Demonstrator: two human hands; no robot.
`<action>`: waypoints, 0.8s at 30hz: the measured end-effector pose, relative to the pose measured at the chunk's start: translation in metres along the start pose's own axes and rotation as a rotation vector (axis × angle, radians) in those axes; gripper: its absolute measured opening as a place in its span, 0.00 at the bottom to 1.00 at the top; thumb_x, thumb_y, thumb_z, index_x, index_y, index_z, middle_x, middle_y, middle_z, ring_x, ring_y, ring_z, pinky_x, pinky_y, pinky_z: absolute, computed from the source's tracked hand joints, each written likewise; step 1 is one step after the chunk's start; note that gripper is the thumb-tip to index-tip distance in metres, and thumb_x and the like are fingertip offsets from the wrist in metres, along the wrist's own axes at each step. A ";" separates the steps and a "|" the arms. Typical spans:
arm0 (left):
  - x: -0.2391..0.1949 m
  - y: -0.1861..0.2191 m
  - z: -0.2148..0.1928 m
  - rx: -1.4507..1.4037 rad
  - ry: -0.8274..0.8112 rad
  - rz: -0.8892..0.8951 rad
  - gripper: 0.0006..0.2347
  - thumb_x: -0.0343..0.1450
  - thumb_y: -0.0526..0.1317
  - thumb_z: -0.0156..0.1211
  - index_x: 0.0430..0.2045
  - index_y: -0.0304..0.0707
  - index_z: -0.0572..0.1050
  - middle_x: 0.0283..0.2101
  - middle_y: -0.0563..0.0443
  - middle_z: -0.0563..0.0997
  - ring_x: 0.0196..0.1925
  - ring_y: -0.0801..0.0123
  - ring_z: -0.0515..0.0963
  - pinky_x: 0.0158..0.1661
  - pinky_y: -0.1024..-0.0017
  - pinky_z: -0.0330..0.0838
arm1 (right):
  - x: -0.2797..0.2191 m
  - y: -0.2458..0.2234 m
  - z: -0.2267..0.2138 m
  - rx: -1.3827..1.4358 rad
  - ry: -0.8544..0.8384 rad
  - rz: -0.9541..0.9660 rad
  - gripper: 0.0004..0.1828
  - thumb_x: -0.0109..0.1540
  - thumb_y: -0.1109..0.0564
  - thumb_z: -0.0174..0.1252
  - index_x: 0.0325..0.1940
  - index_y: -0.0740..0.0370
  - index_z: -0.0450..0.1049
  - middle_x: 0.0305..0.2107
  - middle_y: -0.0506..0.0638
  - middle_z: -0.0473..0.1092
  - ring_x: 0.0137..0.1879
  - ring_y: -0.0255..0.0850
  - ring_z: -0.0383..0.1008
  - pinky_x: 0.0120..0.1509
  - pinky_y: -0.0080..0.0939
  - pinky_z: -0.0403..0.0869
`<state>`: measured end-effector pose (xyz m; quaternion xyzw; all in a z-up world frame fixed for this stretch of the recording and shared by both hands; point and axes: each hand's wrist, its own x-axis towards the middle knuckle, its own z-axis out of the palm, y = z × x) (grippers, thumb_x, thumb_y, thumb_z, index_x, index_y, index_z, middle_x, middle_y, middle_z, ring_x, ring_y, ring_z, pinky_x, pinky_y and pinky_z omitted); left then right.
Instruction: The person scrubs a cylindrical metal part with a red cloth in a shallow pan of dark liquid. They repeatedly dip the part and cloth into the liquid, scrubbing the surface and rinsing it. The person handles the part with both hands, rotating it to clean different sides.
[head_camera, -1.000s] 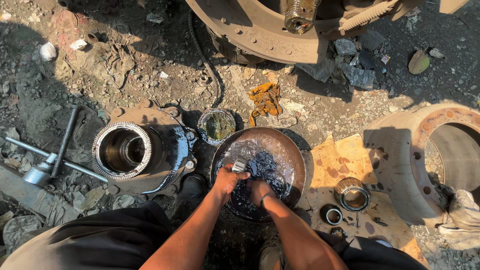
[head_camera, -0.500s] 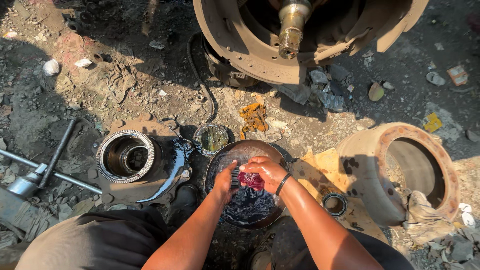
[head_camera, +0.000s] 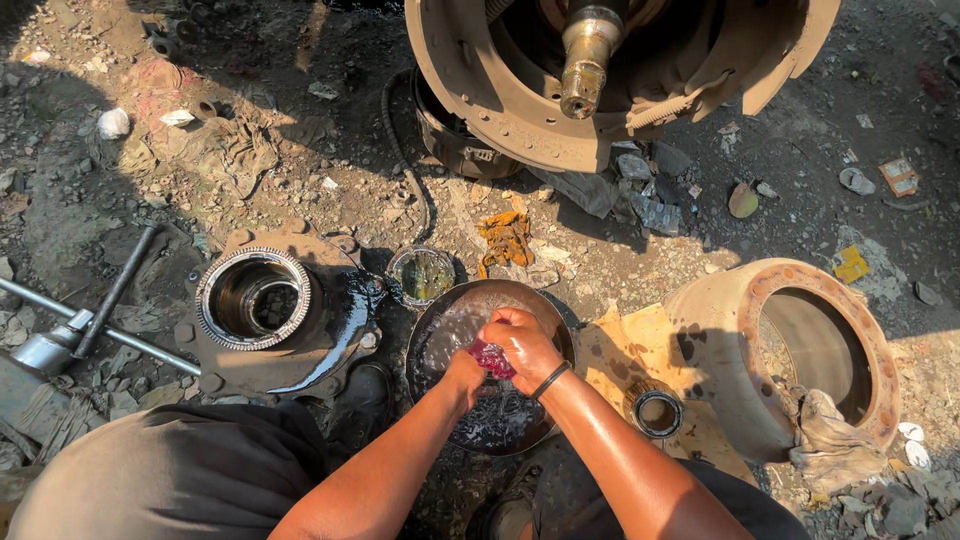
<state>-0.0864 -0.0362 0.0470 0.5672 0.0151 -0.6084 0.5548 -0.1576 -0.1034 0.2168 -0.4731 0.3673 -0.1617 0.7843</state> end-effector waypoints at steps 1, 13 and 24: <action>0.003 -0.010 -0.003 0.018 0.003 0.024 0.09 0.68 0.35 0.57 0.38 0.33 0.79 0.36 0.45 0.83 0.32 0.61 0.82 0.31 0.58 0.78 | -0.001 0.006 0.002 0.019 0.008 0.010 0.06 0.56 0.67 0.60 0.27 0.62 0.71 0.23 0.46 0.71 0.27 0.33 0.70 0.30 0.36 0.68; 0.000 -0.012 -0.010 0.298 -0.068 0.158 0.15 0.66 0.35 0.60 0.46 0.30 0.80 0.44 0.39 0.85 0.43 0.60 0.82 0.42 0.65 0.75 | 0.018 0.041 -0.014 -0.178 0.139 -0.166 0.10 0.58 0.60 0.58 0.22 0.66 0.73 0.18 0.45 0.68 0.26 0.31 0.64 0.32 0.35 0.64; -0.038 0.042 -0.003 0.263 0.079 0.005 0.26 0.66 0.45 0.68 0.57 0.30 0.74 0.65 0.34 0.73 0.70 0.51 0.67 0.66 0.51 0.56 | 0.069 0.104 -0.120 -0.387 0.469 0.320 0.21 0.62 0.46 0.63 0.47 0.67 0.77 0.35 0.55 0.73 0.39 0.44 0.68 0.44 0.50 0.68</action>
